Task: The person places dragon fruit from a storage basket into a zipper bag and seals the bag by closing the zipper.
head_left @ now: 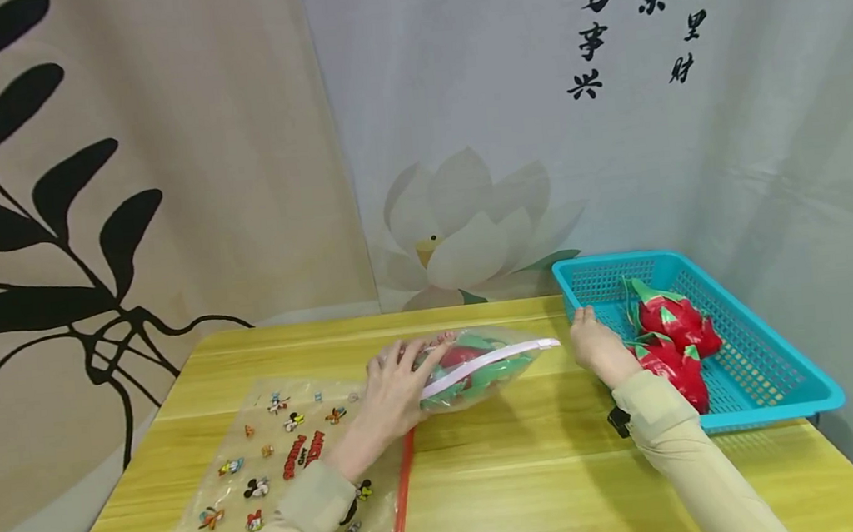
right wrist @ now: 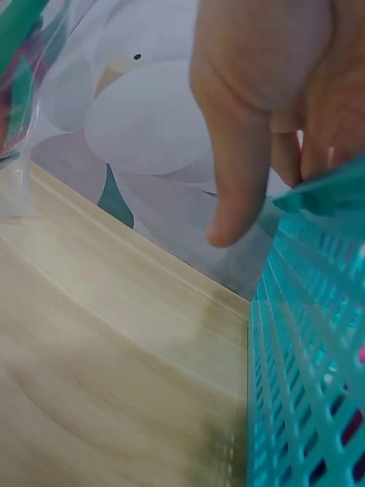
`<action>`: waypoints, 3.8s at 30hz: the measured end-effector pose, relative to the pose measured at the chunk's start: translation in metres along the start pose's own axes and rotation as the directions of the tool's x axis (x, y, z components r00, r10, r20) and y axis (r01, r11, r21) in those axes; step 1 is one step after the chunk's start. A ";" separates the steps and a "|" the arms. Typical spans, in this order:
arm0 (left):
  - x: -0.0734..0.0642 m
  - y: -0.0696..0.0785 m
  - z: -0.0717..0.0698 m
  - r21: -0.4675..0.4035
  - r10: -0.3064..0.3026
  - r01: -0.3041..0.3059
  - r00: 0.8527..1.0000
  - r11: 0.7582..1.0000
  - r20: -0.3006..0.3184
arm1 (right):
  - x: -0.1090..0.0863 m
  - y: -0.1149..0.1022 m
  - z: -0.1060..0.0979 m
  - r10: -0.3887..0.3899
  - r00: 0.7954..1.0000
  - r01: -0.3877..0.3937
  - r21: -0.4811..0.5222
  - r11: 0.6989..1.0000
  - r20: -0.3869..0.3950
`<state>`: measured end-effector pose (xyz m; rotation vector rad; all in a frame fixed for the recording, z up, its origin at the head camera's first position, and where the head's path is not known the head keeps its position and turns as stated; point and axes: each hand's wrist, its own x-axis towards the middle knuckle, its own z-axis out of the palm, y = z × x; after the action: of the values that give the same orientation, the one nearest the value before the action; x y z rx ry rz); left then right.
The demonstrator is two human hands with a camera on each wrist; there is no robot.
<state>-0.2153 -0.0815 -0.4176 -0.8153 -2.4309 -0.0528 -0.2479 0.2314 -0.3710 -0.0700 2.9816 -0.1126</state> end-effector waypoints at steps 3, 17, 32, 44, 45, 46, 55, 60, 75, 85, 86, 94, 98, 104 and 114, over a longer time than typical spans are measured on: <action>0.001 0.001 0.003 0.014 0.029 -0.029 0.998 0.999 -0.050 | -0.001 0.004 0.002 -0.019 1.000 0.019 0.020 1.000 -0.006; 0.018 -0.029 -0.001 0.171 0.185 -0.162 0.974 0.972 -0.128 | -0.002 0.011 0.006 -0.041 0.999 0.041 0.061 0.997 0.012; -0.021 -0.113 -0.022 0.216 -0.044 0.071 0.991 0.974 -0.129 | -0.001 0.014 0.003 -0.048 0.998 0.044 0.096 0.994 0.049; -0.078 -0.170 -0.025 0.168 -0.350 0.359 0.933 0.918 -0.082 | -0.005 0.012 0.002 -0.078 0.996 0.075 0.088 0.993 0.030; -0.081 -0.172 -0.024 0.170 -0.370 0.377 0.926 0.910 -0.072 | -0.005 0.013 0.002 -0.080 0.997 0.077 0.083 0.994 0.025; -0.083 -0.172 -0.024 0.170 -0.387 0.392 0.920 0.904 -0.059 | -0.005 0.013 0.003 -0.081 0.997 0.079 0.076 0.994 0.018; -0.088 -0.166 -0.026 0.237 -0.435 0.402 0.894 0.885 0.107 | -0.004 0.017 0.004 -0.092 0.995 0.093 0.035 0.995 -0.036; -0.092 -0.157 -0.028 0.205 -0.462 0.425 0.865 0.882 0.197 | -0.004 0.016 0.004 -0.095 0.995 0.097 0.046 0.994 -0.027; -0.103 -0.100 -0.046 0.094 -0.411 0.406 0.836 0.909 0.365 | -0.003 0.016 0.006 -0.082 0.997 0.083 0.056 0.995 -0.013; -0.091 -0.035 -0.042 0.119 -0.439 0.431 0.794 0.894 0.421 | -0.003 0.017 0.005 -0.081 0.997 0.081 0.059 0.995 -0.005; -0.089 -0.026 -0.041 0.109 -0.437 0.434 0.796 0.894 0.419 | -0.003 0.017 0.005 -0.080 0.997 0.080 0.059 0.995 -0.005; -0.081 0.028 -0.030 0.076 -0.393 0.423 0.739 0.903 0.547 | -0.003 0.018 0.006 -0.081 0.997 0.082 0.055 0.995 -0.004; -0.077 0.040 -0.028 0.014 -0.377 0.500 0.635 0.866 0.674 | -0.003 0.016 0.005 -0.086 0.996 0.086 0.061 0.994 -0.005; -0.078 0.048 -0.024 -0.087 -0.312 0.483 0.681 0.871 0.662 | -0.004 0.014 0.003 -0.089 0.996 0.089 0.059 0.994 -0.006; -0.075 0.045 -0.026 -0.278 -0.258 0.424 0.838 0.862 0.480 | -0.004 0.016 0.005 -0.083 0.997 0.083 0.063 0.995 -0.001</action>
<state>-0.1279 -0.0907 -0.4415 -0.5629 -3.0269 -0.5511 -0.2439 0.2470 -0.3768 -0.1861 2.9712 -0.2163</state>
